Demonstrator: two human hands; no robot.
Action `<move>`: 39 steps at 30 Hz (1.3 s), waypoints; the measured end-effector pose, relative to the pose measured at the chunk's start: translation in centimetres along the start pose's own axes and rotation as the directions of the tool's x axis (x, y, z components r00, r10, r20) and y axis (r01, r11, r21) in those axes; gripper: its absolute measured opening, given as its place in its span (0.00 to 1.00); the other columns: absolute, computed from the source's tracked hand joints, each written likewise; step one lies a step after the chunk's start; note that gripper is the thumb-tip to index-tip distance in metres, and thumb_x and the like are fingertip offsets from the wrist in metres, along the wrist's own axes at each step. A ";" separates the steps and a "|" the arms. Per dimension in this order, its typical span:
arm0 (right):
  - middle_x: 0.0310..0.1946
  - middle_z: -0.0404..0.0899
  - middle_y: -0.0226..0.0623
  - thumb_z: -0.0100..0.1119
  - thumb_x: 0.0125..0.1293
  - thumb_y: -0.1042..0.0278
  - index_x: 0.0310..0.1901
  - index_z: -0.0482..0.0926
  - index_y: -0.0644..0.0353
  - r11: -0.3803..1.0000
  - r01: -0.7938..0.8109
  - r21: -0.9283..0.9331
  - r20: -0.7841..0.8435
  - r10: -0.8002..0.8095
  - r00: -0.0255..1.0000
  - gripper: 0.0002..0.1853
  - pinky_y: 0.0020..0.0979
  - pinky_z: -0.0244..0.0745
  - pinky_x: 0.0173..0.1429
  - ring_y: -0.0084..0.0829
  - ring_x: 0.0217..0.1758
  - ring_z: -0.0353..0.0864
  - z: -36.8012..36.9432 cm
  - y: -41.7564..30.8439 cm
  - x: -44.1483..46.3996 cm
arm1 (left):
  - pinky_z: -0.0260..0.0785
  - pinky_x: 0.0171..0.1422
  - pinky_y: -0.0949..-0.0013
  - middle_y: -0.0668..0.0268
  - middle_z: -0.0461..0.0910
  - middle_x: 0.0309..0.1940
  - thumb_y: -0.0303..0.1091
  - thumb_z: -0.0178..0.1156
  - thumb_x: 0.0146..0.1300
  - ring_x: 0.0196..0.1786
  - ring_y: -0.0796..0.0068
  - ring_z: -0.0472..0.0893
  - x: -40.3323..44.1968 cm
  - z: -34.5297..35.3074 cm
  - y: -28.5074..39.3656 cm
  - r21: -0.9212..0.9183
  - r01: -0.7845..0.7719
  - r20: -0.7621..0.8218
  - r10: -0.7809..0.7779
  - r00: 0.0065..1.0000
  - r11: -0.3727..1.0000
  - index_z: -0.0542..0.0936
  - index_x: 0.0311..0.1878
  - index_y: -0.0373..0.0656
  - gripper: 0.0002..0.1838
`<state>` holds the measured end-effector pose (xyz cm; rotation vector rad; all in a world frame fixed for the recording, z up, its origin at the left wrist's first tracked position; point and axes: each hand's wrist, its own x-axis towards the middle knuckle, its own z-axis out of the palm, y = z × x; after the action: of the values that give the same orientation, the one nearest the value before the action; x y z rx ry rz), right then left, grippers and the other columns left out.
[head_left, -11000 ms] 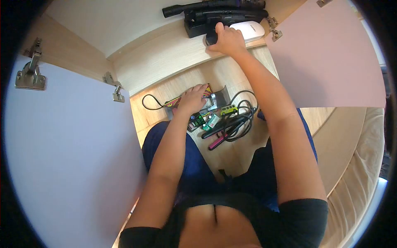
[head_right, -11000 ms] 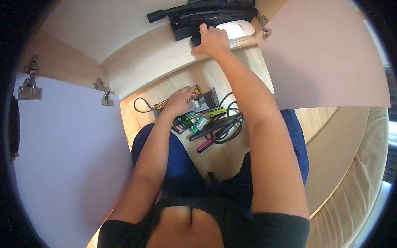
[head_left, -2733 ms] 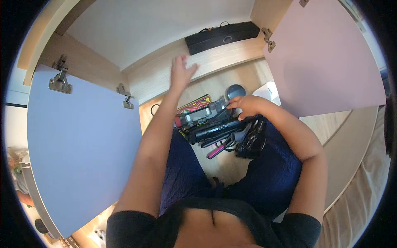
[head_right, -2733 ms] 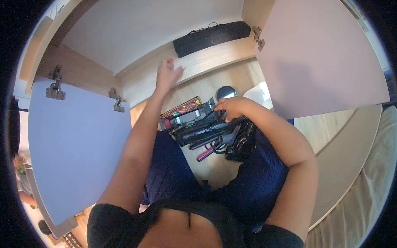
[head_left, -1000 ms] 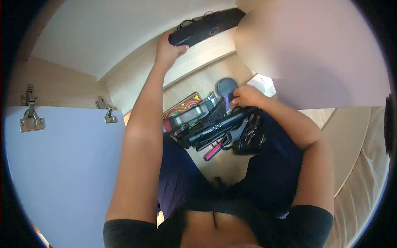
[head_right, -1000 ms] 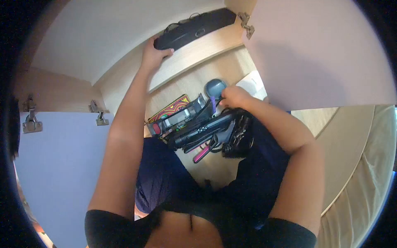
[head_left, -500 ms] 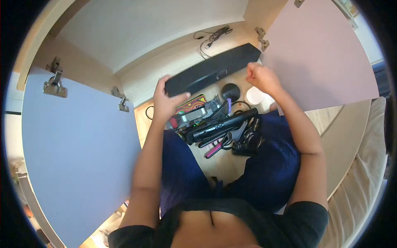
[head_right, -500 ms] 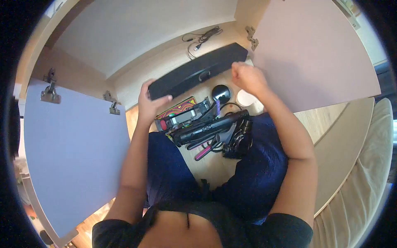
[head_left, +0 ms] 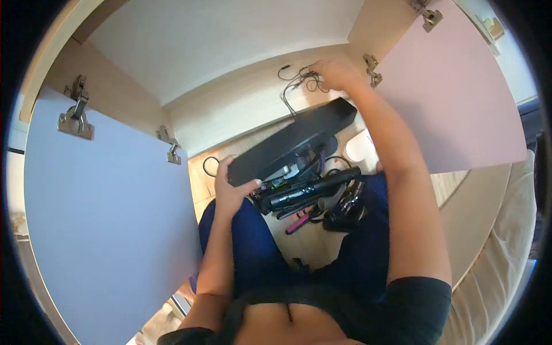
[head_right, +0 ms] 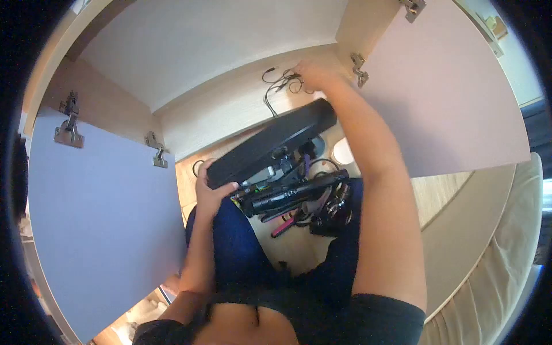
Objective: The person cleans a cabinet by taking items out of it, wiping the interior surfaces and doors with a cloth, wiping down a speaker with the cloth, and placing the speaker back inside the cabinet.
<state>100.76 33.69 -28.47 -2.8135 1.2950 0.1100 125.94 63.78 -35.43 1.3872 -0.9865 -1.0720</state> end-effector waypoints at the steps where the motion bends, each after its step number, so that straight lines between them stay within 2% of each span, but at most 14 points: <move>1: 0.60 0.71 0.35 0.59 0.55 0.72 0.61 0.71 0.49 0.992 0.002 -0.125 0.077 0.008 0.997 0.29 0.39 0.70 0.61 0.42 0.61 0.71 1.4 -0.1 1.2 | 0.67 0.58 0.68 0.63 0.75 0.46 0.26 0.75 0.37 0.51 0.70 0.75 0.1 0.1 0.0 0.006 -0.007 -0.002 0.007 1.000 1.000 0.68 0.56 0.38 0.39; 2: 0.65 0.65 0.32 0.57 0.58 0.70 0.65 0.67 0.47 0.986 -0.002 -0.164 0.009 0.004 1.000 0.30 0.42 0.67 0.64 0.41 0.64 0.69 2.9 -0.3 1.5 | 0.67 0.58 0.68 0.63 0.75 0.46 0.24 0.74 0.37 0.51 0.71 0.76 0.1 0.2 -0.1 0.033 -0.008 0.012 0.008 1.000 0.999 0.68 0.56 0.39 0.38; 5: 0.64 0.65 0.33 0.54 0.60 0.70 0.63 0.68 0.49 0.985 -0.075 -0.154 -0.143 0.053 0.988 0.26 0.45 0.66 0.64 0.39 0.64 0.68 4.1 -2.2 2.1 | 0.67 0.58 0.70 0.63 0.75 0.46 0.22 0.73 0.37 0.50 0.72 0.76 0.4 0.2 -0.6 0.052 0.009 0.051 -0.012 0.999 0.999 0.68 0.56 0.39 0.38; 9: 0.57 0.71 0.36 0.53 0.62 0.68 0.55 0.73 0.53 0.950 -0.079 -0.304 0.008 0.085 0.996 0.19 0.44 0.69 0.62 0.41 0.60 0.72 3.0 -3.0 2.0 | 0.67 0.57 0.69 0.64 0.74 0.44 0.25 0.74 0.36 0.50 0.72 0.75 0.5 0.1 -0.9 0.121 -0.048 0.061 0.041 0.997 0.991 0.69 0.54 0.39 0.37; 11: 0.45 0.74 0.39 0.52 0.58 0.71 0.43 0.76 0.57 0.994 -0.097 -0.040 -0.025 0.096 0.995 0.11 0.42 0.73 0.53 0.45 0.48 0.77 3.2 -2.7 0.5 | 0.67 0.56 0.68 0.64 0.73 0.44 0.27 0.75 0.35 0.49 0.72 0.75 0.3 0.3 -0.8 0.107 -0.025 0.059 0.019 0.998 0.994 0.70 0.53 0.39 0.36; 14: 0.43 0.74 0.41 0.51 0.57 0.72 0.41 0.77 0.58 0.991 -0.086 0.106 0.000 0.086 0.996 0.10 0.42 0.73 0.49 0.45 0.46 0.77 -1.5 -4.6 -3.6 | 0.66 0.57 0.67 0.63 0.73 0.43 0.30 0.75 0.35 0.49 0.69 0.75 0.4 0.6 -0.5 0.056 -0.078 0.093 0.072 0.993 0.995 0.71 0.52 0.39 0.36; 16: 0.43 0.74 0.41 0.51 0.57 0.73 0.42 0.77 0.58 0.988 -0.047 0.147 -0.022 0.051 0.998 0.10 0.41 0.73 0.49 0.45 0.45 0.77 -4.0 -5.9 -6.3 | 0.66 0.57 0.66 0.62 0.73 0.43 0.32 0.75 0.34 0.49 0.66 0.75 0.1 0.8 -0.1 0.274 -0.195 0.133 0.163 0.978 0.942 0.72 0.51 0.38 0.35; 20: 0.42 0.74 0.40 0.51 0.57 0.73 0.42 0.75 0.58 0.964 0.094 0.249 -0.023 -0.091 0.996 0.10 0.41 0.73 0.49 0.45 0.45 0.77 -6.6 -9.0 -11.4 | 0.66 0.57 0.64 0.60 0.73 0.44 0.33 0.75 0.34 0.50 0.64 0.75 -0.4 2.1 -0.1 0.171 -0.158 0.149 0.133 0.980 0.973 0.74 0.51 0.39 0.35; 24: 0.43 0.75 0.39 0.51 0.56 0.74 0.43 0.74 0.57 0.954 0.126 0.271 0.089 -0.155 0.984 0.12 0.42 0.72 0.50 0.45 0.46 0.77 -5.5 -11.0 -14.4 | 0.65 0.59 0.69 0.63 0.72 0.46 0.26 0.75 0.37 0.51 0.71 0.74 -1.1 2.4 -0.2 0.234 -0.227 0.229 0.173 0.958 0.945 0.68 0.54 0.38 0.37; 27: 0.42 0.75 0.40 0.52 0.56 0.74 0.43 0.74 0.57 0.931 0.112 0.347 0.214 -0.195 0.957 0.12 0.43 0.72 0.50 0.46 0.46 0.77 -4.4 -11.5 -15.8 | 0.66 0.59 0.65 0.60 0.74 0.46 0.34 0.76 0.34 0.52 0.63 0.75 -1.5 2.9 -0.8 0.130 -0.161 0.191 0.134 0.972 0.978 0.74 0.52 0.40 0.36; 31: 0.45 0.74 0.41 0.64 0.52 0.69 0.48 0.70 0.56 0.897 0.137 0.420 0.267 -0.267 0.926 0.21 0.43 0.70 0.50 0.45 0.51 0.75 -2.6 -11.4 -17.1 | 0.65 0.60 0.64 0.59 0.74 0.49 0.34 0.76 0.33 0.53 0.62 0.74 -2.0 3.0 -1.6 0.227 -0.174 0.194 0.130 0.972 0.958 0.74 0.52 0.41 0.37; 32: 0.48 0.73 0.40 0.70 0.47 0.66 0.52 0.67 0.55 0.893 0.106 0.437 0.316 -0.262 0.912 0.30 0.42 0.71 0.51 0.44 0.53 0.74 -2.1 -11.4 -17.3 | 0.65 0.61 0.63 0.59 0.74 0.50 0.34 0.76 0.33 0.54 0.61 0.74 -2.0 3.0 -1.6 0.254 -0.163 0.200 0.113 0.973 0.953 0.74 0.52 0.41 0.37; 36: 0.52 0.71 0.38 0.73 0.44 0.68 0.57 0.64 0.52 0.930 0.217 0.297 0.200 -0.283 0.938 0.37 0.43 0.71 0.55 0.44 0.55 0.73 0.2 -11.6 -18.3 | 0.64 0.62 0.63 0.60 0.73 0.50 0.34 0.76 0.33 0.55 0.60 0.73 -1.9 3.2 -1.4 0.337 -0.245 0.252 0.164 0.954 0.909 0.73 0.53 0.42 0.37; 39: 0.52 0.72 0.39 0.73 0.42 0.68 0.58 0.64 0.52 0.924 0.160 0.348 0.234 -0.251 0.939 0.39 0.43 0.71 0.55 0.46 0.55 0.73 1.3 -10.9 -18.0 | 0.63 0.62 0.62 0.59 0.73 0.51 0.34 0.76 0.33 0.56 0.61 0.72 -2.1 3.7 -1.3 0.305 -0.156 0.239 0.083 0.968 0.939 0.73 0.53 0.42 0.37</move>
<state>97.36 54.47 -28.16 -2.5211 0.8596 0.2449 121.84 65.02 -36.67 1.4642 -1.4453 -1.0205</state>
